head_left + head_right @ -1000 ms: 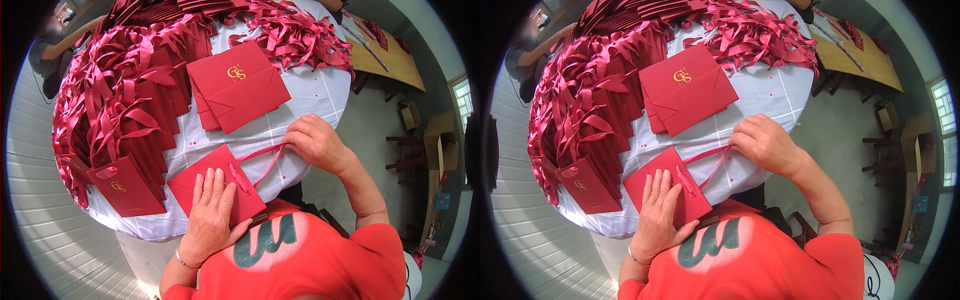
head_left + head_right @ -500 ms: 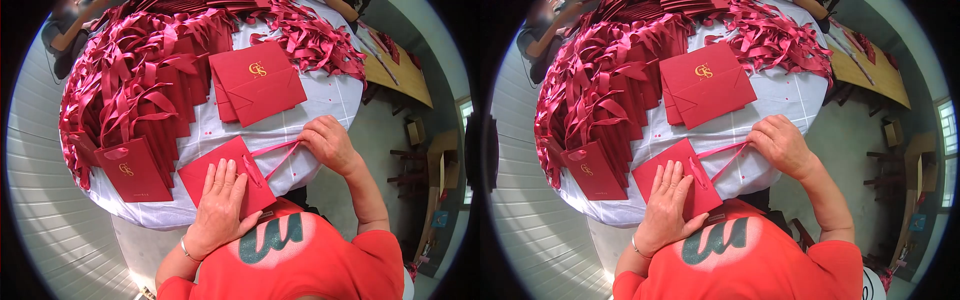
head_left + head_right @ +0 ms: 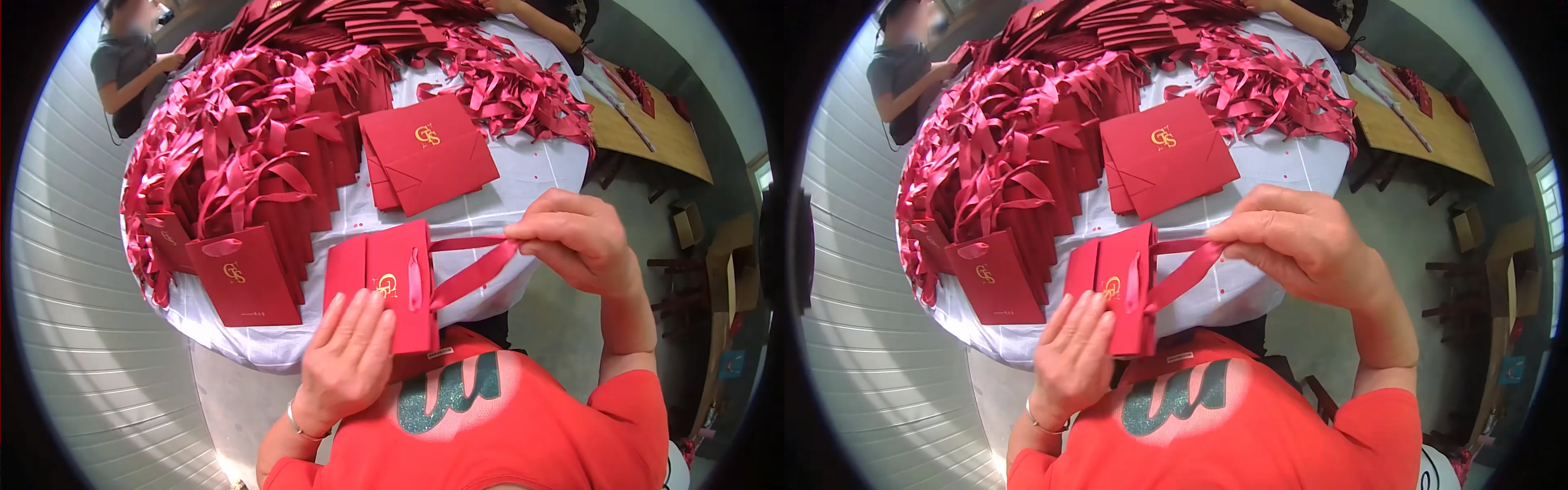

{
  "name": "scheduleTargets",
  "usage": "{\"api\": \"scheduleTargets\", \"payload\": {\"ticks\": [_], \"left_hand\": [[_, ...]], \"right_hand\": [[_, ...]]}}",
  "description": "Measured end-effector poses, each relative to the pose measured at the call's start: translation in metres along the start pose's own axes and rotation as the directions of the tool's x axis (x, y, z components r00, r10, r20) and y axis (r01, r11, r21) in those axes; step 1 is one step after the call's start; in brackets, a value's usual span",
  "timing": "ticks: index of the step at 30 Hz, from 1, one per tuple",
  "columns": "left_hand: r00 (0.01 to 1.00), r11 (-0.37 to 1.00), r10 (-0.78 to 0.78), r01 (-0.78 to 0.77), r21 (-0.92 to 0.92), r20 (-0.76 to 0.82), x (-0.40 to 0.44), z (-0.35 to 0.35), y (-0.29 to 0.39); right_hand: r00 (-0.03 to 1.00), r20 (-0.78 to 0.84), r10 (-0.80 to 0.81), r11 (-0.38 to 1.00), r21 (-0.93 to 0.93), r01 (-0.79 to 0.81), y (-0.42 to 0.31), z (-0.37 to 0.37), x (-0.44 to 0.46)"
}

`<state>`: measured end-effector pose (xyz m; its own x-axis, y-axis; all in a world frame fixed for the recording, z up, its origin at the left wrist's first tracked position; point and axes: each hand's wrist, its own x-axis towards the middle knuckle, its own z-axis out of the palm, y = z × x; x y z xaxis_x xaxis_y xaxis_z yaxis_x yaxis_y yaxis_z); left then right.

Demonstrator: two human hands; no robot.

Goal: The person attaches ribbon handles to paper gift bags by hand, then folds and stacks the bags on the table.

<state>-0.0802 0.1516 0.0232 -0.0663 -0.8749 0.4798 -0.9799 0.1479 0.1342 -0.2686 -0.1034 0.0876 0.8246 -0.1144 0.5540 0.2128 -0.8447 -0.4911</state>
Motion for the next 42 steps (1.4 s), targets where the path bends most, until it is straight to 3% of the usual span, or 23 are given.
{"api": "scheduleTargets", "payload": {"ticks": [2, 4, 5, 6, 8, 9, 11, 12, 13, 14, 15, 16, 19, 21, 24, 27, 32, 35, 38, 41, 42], "left_hand": [[0.985, 0.990, -0.088, 0.071, -0.119, -0.150, -0.004, -0.014, -0.005], [0.914, 0.876, -0.354, 0.250, -0.412, -0.199, 0.000, -0.031, 0.002], [0.839, 0.698, -0.543, 0.433, -0.571, -0.028, -0.002, -0.045, 0.005], [0.772, 0.572, -0.635, 0.492, -0.656, 0.025, -0.002, -0.042, -0.001], [0.673, 0.085, -0.684, 0.455, -0.886, 0.280, 0.001, -0.022, -0.019], [0.642, -0.049, -0.640, 0.514, -0.856, 0.422, 0.001, -0.015, -0.025], [0.543, -0.114, -0.601, 0.668, -0.735, 0.587, -0.005, 0.000, -0.041], [0.515, 0.012, -0.675, 0.724, -0.690, 0.529, -0.009, 0.008, -0.041], [0.587, 0.367, -0.740, 0.761, -0.535, 0.329, -0.009, 0.008, -0.040], [0.683, 0.640, -0.718, 0.723, -0.260, 0.135, -0.009, 0.006, -0.039], [0.764, 0.765, -0.644, 0.641, -0.066, -0.040, -0.004, 0.003, -0.035], [0.760, 0.761, -0.649, 0.646, -0.066, -0.042, 0.003, -0.001, -0.032], [0.935, 0.943, -0.326, 0.310, -0.125, -0.139, 0.029, -0.001, -0.030], [0.963, 0.963, -0.269, 0.270, -0.010, 0.025, 0.049, 0.005, -0.028], [0.961, 0.970, -0.237, 0.241, -0.014, 0.146, 0.057, 0.031, -0.041], [0.950, 0.974, -0.211, 0.225, -0.035, 0.231, 0.061, 0.035, -0.047], [0.934, 0.969, -0.195, 0.231, -0.090, 0.299, 0.074, 0.030, -0.056], [0.933, 0.967, -0.186, 0.229, -0.108, 0.308, 0.080, 0.035, -0.065], [0.924, 0.958, -0.225, 0.268, -0.105, 0.311, 0.087, 0.035, -0.066], [0.957, 0.965, -0.180, 0.217, -0.149, 0.226, 0.084, 0.042, -0.067], [0.962, 0.963, -0.190, 0.221, -0.152, 0.195, 0.084, 0.043, -0.067]], "right_hand": [[0.997, -0.034, -0.067, 0.995, 0.072, 0.070, -0.025, -0.014, 0.028], [0.979, -0.100, -0.180, 0.966, 0.167, 0.195, -0.033, -0.015, 0.054], [0.961, -0.139, -0.239, 0.947, 0.185, 0.262, -0.033, -0.013, 0.068], [0.976, -0.121, -0.182, 0.946, 0.250, 0.207, -0.036, -0.010, 0.082], [0.971, -0.119, -0.206, 0.962, 0.155, 0.223, -0.019, 0.009, 0.110], [0.989, -0.017, -0.144, 0.976, 0.161, 0.144, 0.001, 0.023, 0.119], [0.977, 0.212, 0.016, 0.989, 0.138, -0.046, 0.040, 0.053, 0.127], [0.938, 0.330, 0.108, 0.983, 0.104, -0.150, 0.055, 0.066, 0.129], [0.919, 0.371, 0.132, 0.986, 0.043, -0.159, 0.069, 0.078, 0.129], [0.898, 0.410, 0.160, 0.986, -0.018, -0.168, 0.079, 0.089, 0.129], [0.897, 0.413, 0.157, 0.986, -0.015, -0.166, 0.086, 0.096, 0.127], [0.902, 0.405, 0.149, 0.987, -0.010, -0.158, 0.091, 0.101, 0.126], [0.900, 0.415, 0.137, 0.990, -0.020, -0.141, 0.102, 0.109, 0.130], [0.996, 0.071, -0.060, 0.995, -0.081, 0.066, 0.110, 0.116, 0.134], [0.964, -0.206, -0.168, 0.937, -0.338, 0.090, 0.114, 0.092, 0.135], [0.981, -0.172, 0.090, 0.969, -0.214, -0.126, 0.131, 0.057, 0.104], [0.835, -0.374, 0.404, 0.871, -0.122, -0.477, 0.160, 0.014, 0.030], [0.764, -0.473, 0.440, 0.765, -0.249, -0.594, 0.192, 0.007, -0.005], [0.770, -0.462, 0.440, 0.731, -0.313, -0.606, 0.194, 0.008, -0.004], [0.898, -0.401, 0.183, 0.799, -0.472, -0.374, 0.204, 0.015, 0.014], [0.917, -0.354, 0.182, 0.811, -0.473, -0.343, 0.204, 0.018, 0.023]]}}
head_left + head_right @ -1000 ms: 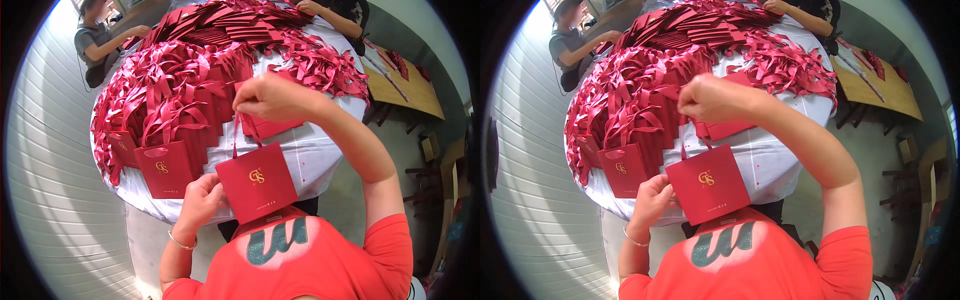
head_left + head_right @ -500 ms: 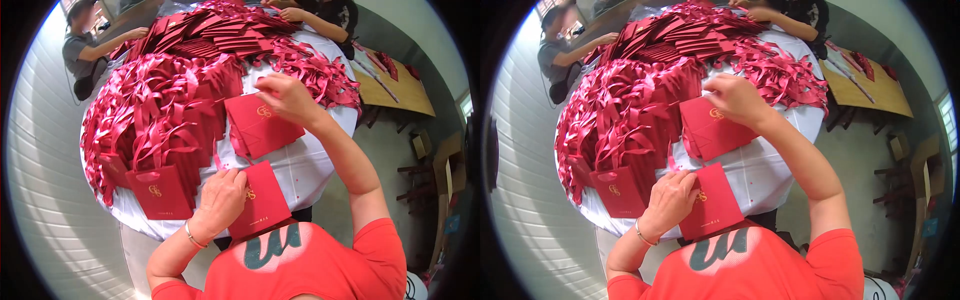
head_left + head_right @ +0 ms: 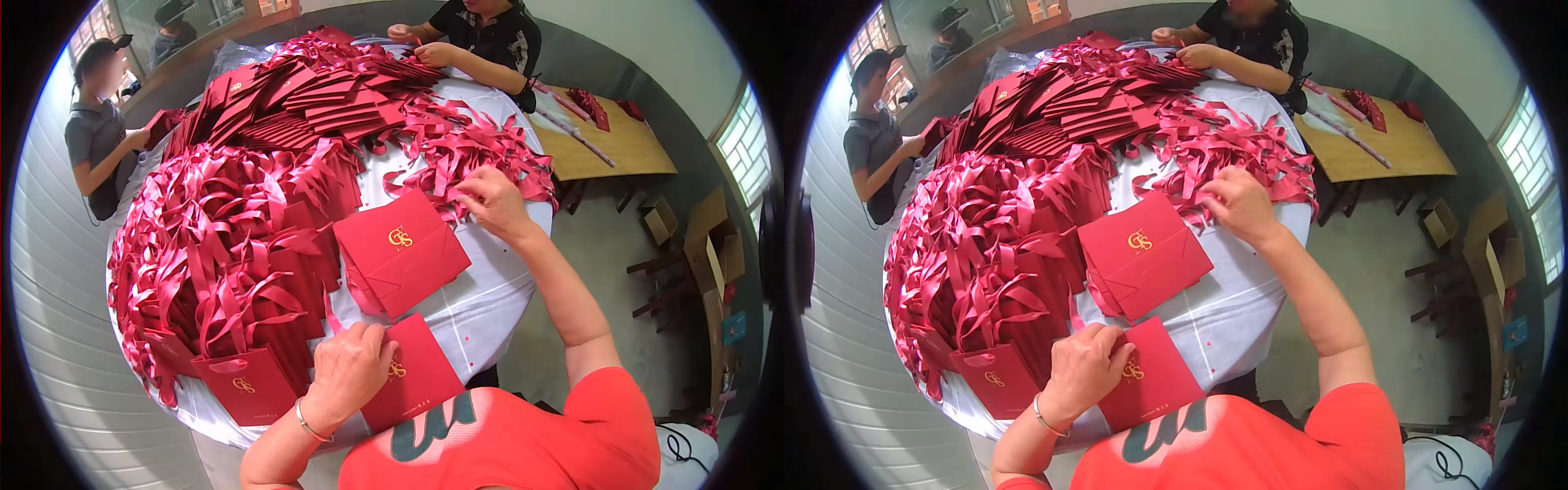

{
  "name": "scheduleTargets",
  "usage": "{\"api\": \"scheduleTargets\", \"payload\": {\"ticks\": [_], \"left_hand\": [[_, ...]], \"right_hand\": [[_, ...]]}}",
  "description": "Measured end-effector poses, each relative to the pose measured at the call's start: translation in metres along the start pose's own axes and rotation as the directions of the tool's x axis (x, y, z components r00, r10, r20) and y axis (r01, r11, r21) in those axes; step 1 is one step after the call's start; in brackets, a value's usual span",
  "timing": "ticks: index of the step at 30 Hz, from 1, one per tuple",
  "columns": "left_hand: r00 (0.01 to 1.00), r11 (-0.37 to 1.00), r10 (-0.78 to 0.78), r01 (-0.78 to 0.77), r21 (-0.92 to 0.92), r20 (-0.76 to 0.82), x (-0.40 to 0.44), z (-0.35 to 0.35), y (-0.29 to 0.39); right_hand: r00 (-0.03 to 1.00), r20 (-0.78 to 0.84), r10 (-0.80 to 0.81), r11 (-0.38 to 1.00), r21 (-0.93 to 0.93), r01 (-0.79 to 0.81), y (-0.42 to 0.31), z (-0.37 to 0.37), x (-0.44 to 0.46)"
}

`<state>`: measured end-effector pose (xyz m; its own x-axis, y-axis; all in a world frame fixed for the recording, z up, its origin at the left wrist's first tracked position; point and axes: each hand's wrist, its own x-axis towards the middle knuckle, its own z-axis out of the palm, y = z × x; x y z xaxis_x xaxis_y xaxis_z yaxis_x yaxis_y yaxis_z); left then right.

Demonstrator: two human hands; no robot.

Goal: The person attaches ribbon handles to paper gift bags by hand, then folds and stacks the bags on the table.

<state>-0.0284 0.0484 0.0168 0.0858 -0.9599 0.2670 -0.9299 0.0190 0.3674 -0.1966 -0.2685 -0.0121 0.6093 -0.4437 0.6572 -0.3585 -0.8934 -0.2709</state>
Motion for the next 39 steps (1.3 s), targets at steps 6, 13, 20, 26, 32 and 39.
{"api": "scheduleTargets", "payload": {"ticks": [6, 13, 20, 26, 32, 39], "left_hand": [[0.993, 0.999, 0.040, -0.041, -0.004, -0.114, -0.005, 0.008, -0.011], [0.977, 0.984, 0.029, -0.065, -0.163, -0.213, -0.005, -0.004, -0.006], [0.781, -0.351, -0.243, 0.482, -0.803, 0.576, -0.010, 0.001, -0.005], [0.792, -0.354, -0.316, 0.411, -0.840, 0.522, -0.004, -0.006, -0.009], [0.817, -0.327, -0.309, 0.389, -0.861, 0.486, -0.004, -0.002, -0.018], [0.822, -0.392, -0.317, 0.342, -0.854, 0.474, -0.005, -0.004, -0.018]], "right_hand": [[0.972, 0.193, -0.135, 0.991, 0.044, 0.129, 0.007, 0.027, 0.030], [0.907, 0.300, 0.295, 0.562, 0.713, -0.418, -0.061, -0.041, 0.049], [0.837, 0.259, -0.483, 0.771, 0.579, 0.265, -0.173, -0.024, -0.004], [0.850, 0.329, -0.413, 0.788, 0.597, 0.152, -0.171, -0.040, -0.021], [0.771, 0.590, -0.238, 0.742, 0.623, -0.247, -0.142, -0.068, -0.039], [0.836, 0.534, -0.128, 0.814, 0.538, -0.219, -0.130, -0.068, -0.032]]}}
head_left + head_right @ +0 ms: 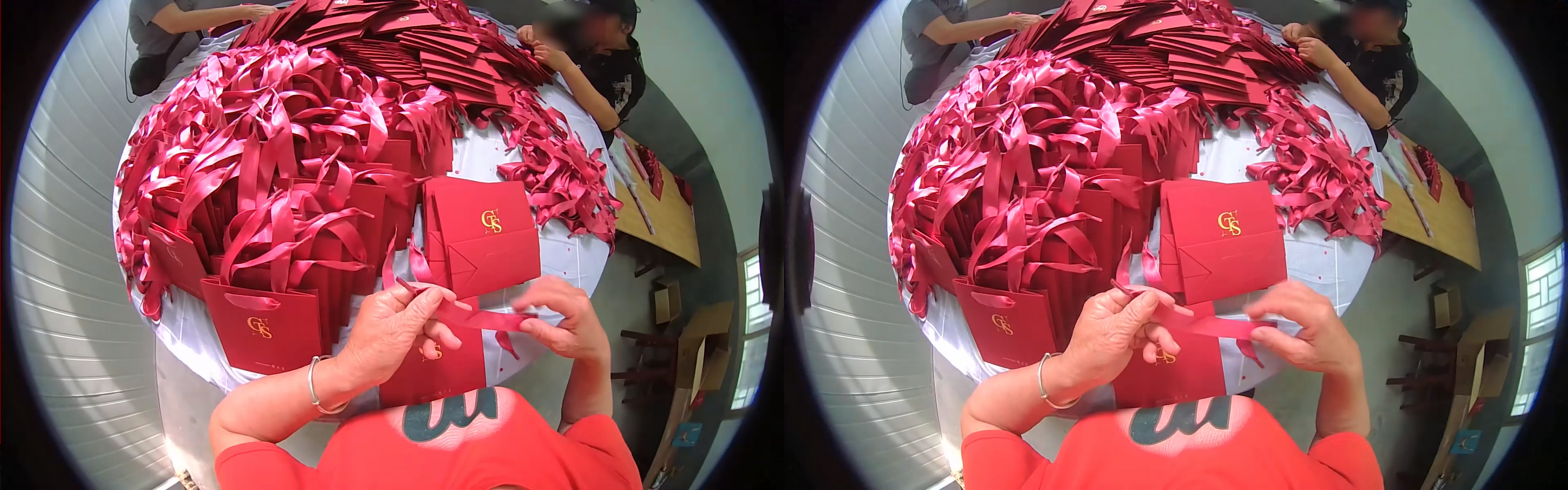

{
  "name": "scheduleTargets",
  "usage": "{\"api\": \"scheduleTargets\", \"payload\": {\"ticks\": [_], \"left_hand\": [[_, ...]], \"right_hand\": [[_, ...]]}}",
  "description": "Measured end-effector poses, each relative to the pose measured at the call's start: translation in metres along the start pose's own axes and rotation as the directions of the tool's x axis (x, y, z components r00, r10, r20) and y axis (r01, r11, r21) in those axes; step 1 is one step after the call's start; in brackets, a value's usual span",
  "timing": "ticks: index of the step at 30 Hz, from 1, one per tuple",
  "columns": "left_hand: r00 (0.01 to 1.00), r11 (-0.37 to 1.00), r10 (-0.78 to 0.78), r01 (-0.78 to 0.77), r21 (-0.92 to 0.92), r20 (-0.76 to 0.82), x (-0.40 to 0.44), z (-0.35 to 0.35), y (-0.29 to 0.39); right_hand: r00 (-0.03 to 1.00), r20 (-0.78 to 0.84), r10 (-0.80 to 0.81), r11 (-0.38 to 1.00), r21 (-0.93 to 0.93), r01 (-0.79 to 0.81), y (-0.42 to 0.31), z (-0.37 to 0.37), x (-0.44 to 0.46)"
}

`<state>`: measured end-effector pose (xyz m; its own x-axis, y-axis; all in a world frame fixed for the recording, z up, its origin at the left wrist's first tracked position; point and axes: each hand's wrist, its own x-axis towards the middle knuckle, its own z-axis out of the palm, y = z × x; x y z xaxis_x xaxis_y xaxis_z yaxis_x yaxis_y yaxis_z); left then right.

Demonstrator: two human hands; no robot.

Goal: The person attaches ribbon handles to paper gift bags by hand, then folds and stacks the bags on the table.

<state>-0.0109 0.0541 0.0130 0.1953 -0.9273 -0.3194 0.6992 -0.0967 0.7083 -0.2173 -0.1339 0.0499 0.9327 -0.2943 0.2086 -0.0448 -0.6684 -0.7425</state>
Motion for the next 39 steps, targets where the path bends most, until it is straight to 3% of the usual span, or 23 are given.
{"api": "scheduleTargets", "payload": {"ticks": [3, 6, 9, 11, 12, 13, 14, 16, 17, 20, 22, 23, 26, 28, 31, 34, 37, 39], "left_hand": [[0.999, 0.998, -0.021, 0.022, 0.050, -0.025, -0.003, 0.007, 0.001], [1.000, 0.943, 0.003, -0.008, 0.331, 0.016, -0.006, 0.009, -0.009], [0.917, 0.697, 0.298, -0.399, 0.596, 0.266, -0.009, 0.003, -0.022], [0.942, 0.737, 0.233, -0.334, 0.587, 0.242, -0.010, 0.007, -0.017], [0.961, 0.767, 0.168, -0.266, 0.584, 0.218, -0.010, 0.008, -0.016], [0.928, 0.695, 0.296, -0.373, 0.614, 0.228, -0.008, 0.007, -0.018], [0.877, 0.608, 0.415, -0.466, 0.643, 0.243, -0.007, 0.006, -0.020], [0.752, 0.197, 0.578, -0.505, 0.841, 0.316, -0.003, 0.000, -0.009], [0.645, -0.077, 0.670, -0.433, 0.898, 0.368, 0.004, -0.003, 0.003], [0.761, -0.051, 0.558, -0.366, 0.929, 0.330, 0.000, -0.011, 0.006], [0.808, -0.064, 0.497, -0.329, 0.942, 0.316, 0.001, -0.012, 0.004], [0.812, -0.066, 0.490, -0.327, 0.943, 0.316, 0.002, -0.012, 0.003], [0.780, -0.063, 0.502, -0.399, 0.915, 0.375, 0.005, -0.010, 0.004], [0.888, 0.156, 0.389, -0.325, 0.933, 0.245, 0.003, -0.006, 0.010], [0.913, 0.270, 0.343, -0.322, 0.907, 0.221, 0.005, -0.010, 0.008], [0.947, 0.337, 0.256, -0.275, 0.900, 0.194, 0.006, -0.011, 0.009], [0.964, 0.416, 0.201, -0.243, 0.876, 0.172, 0.010, -0.014, 0.006], [0.957, 0.386, 0.220, -0.263, 0.884, 0.189, 0.012, -0.015, 0.005]], "right_hand": [[0.992, -0.070, -0.100, 0.993, -0.071, 0.095, -0.024, 0.018, 0.022], [0.977, -0.108, -0.183, 0.982, 0.029, 0.187, -0.037, 0.052, 0.040], [0.968, -0.113, -0.225, 0.968, 0.088, 0.235, -0.039, 0.072, 0.042], [0.974, -0.106, -0.198, 0.974, 0.090, 0.208, -0.036, 0.071, 0.039], [0.982, -0.154, -0.111, 0.968, 0.207, 0.142, -0.033, 0.070, 0.036], [0.981, -0.191, -0.016, 0.942, 0.325, 0.079, -0.030, 0.067, 0.031], [0.953, -0.143, 0.266, 0.826, 0.543, -0.149, -0.032, 0.057, 0.022], [0.909, -0.249, 0.335, 0.732, 0.676, -0.085, -0.025, 0.043, 0.011], [0.879, -0.396, 0.266, 0.863, 0.504, -0.035, -0.016, 0.034, 0.009], [0.933, -0.280, 0.225, 0.952, 0.266, -0.150, -0.019, 0.027, 0.006], [0.973, -0.229, 0.018, 1.000, 0.010, -0.016, -0.013, 0.034, 0.011], [0.975, -0.222, -0.018, 1.000, -0.022, 0.013, -0.012, 0.040, 0.011], [0.978, -0.181, -0.104, 0.992, -0.083, 0.091, -0.015, 0.050, 0.015], [0.977, -0.185, -0.105, 0.993, -0.078, 0.092, -0.013, 0.057, 0.014], [0.971, -0.218, -0.096, 0.995, -0.059, 0.085, -0.011, 0.063, 0.010], [0.974, -0.226, 0.010, 1.000, 0.026, -0.004, -0.013, 0.063, 0.006], [0.973, -0.231, -0.015, 1.000, 0.018, 0.020, -0.010, 0.065, 0.006], [0.956, -0.270, -0.115, 0.993, -0.030, 0.111, -0.006, 0.069, 0.006]]}}
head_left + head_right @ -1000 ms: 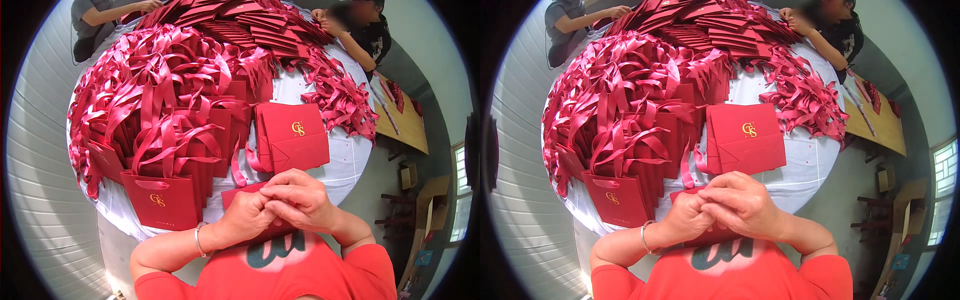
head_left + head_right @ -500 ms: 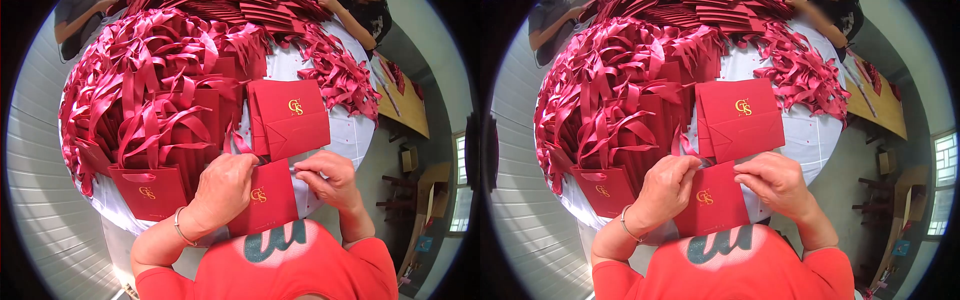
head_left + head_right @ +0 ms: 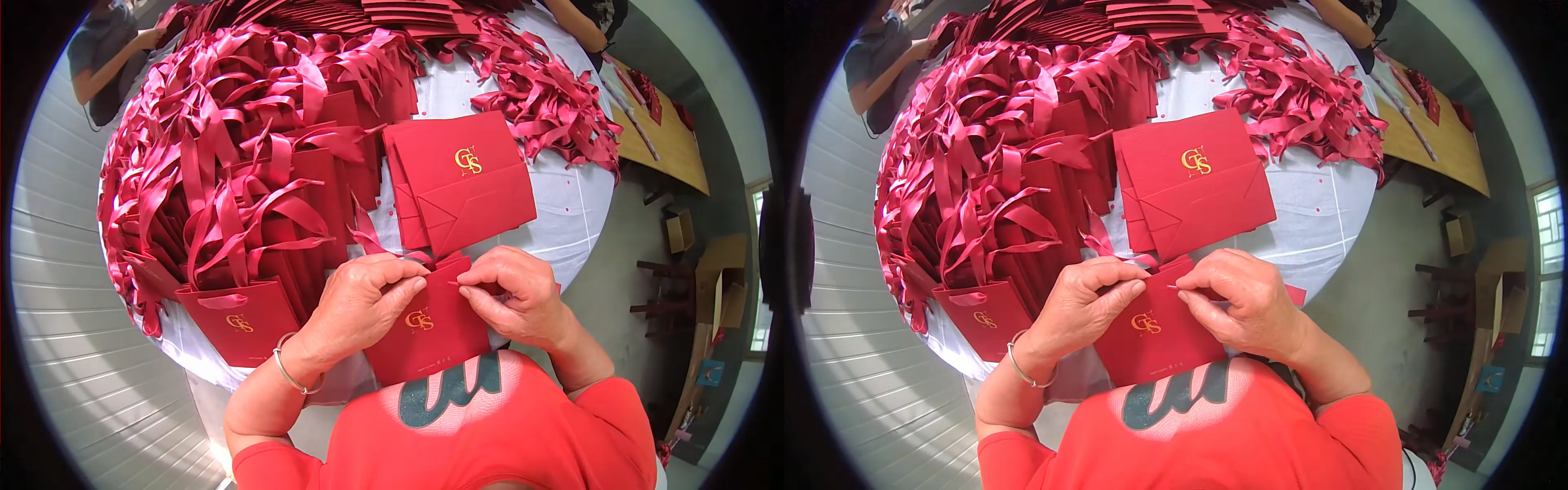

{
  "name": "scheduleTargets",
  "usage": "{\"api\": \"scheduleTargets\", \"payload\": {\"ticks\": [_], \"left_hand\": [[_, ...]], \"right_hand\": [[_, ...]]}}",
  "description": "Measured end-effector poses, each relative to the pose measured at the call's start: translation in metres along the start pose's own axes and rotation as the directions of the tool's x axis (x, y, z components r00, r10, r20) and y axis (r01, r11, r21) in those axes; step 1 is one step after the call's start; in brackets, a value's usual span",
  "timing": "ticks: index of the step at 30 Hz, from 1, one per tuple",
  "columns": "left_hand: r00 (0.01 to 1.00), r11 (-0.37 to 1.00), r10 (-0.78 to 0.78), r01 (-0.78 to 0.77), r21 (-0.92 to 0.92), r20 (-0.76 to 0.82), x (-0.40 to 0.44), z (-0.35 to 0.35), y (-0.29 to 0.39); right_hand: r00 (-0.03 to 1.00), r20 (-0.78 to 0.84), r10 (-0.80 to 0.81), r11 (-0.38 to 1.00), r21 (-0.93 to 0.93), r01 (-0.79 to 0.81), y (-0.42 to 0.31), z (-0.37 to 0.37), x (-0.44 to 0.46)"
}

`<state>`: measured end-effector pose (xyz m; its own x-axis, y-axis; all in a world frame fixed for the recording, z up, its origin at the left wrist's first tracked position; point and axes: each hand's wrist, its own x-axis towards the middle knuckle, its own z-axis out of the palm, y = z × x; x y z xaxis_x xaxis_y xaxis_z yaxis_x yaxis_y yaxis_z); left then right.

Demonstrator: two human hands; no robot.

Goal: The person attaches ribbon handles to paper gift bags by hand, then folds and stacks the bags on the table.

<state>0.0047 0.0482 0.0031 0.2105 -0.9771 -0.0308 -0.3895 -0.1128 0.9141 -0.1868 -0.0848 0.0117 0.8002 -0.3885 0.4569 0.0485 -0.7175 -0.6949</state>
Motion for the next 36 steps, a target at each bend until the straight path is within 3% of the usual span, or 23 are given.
{"api": "scheduleTargets", "payload": {"ticks": [2, 4, 10, 19, 28, 31, 34, 36], "left_hand": [[1.000, 0.999, 0.024, -0.024, 0.027, -0.006, 0.000, 0.000, 0.001], [0.971, 0.923, 0.235, -0.211, 0.322, -0.037, -0.001, 0.000, 0.005], [0.997, 0.969, 0.081, -0.076, 0.234, -0.011, 0.000, 0.005, 0.011], [0.994, 0.980, 0.101, -0.092, 0.175, -0.043, 0.000, 0.008, 0.011], [0.995, 0.988, 0.077, -0.067, 0.141, -0.062, -0.001, 0.009, 0.010], [0.995, 0.992, 0.066, -0.058, 0.112, -0.071, -0.002, 0.008, 0.007], [0.997, 0.993, 0.043, -0.035, 0.113, -0.068, -0.003, 0.006, 0.008], [0.996, 0.993, 0.056, -0.048, 0.112, -0.068, -0.004, 0.007, 0.006]], "right_hand": [[1.000, -0.001, 0.018, 1.000, 0.002, -0.018, -0.001, 0.001, -0.002], [0.999, -0.002, 0.036, 0.999, 0.001, -0.036, -0.001, 0.003, -0.003], [0.999, -0.027, -0.037, 0.998, -0.046, 0.036, 0.001, 0.008, -0.005], [0.996, -0.012, -0.091, 0.978, -0.192, 0.087, -0.003, 0.015, -0.001], [0.983, 0.167, 0.069, 0.830, -0.556, 0.037, -0.036, 0.023, 0.007], [0.985, 0.144, 0.094, 0.861, -0.509, -0.008, -0.036, 0.026, 0.011], [0.999, -0.008, 0.053, 0.976, -0.211, -0.053, -0.016, 0.028, 0.012], [1.000, -0.014, -0.010, 0.961, -0.275, 0.005, -0.016, 0.031, 0.004]]}}
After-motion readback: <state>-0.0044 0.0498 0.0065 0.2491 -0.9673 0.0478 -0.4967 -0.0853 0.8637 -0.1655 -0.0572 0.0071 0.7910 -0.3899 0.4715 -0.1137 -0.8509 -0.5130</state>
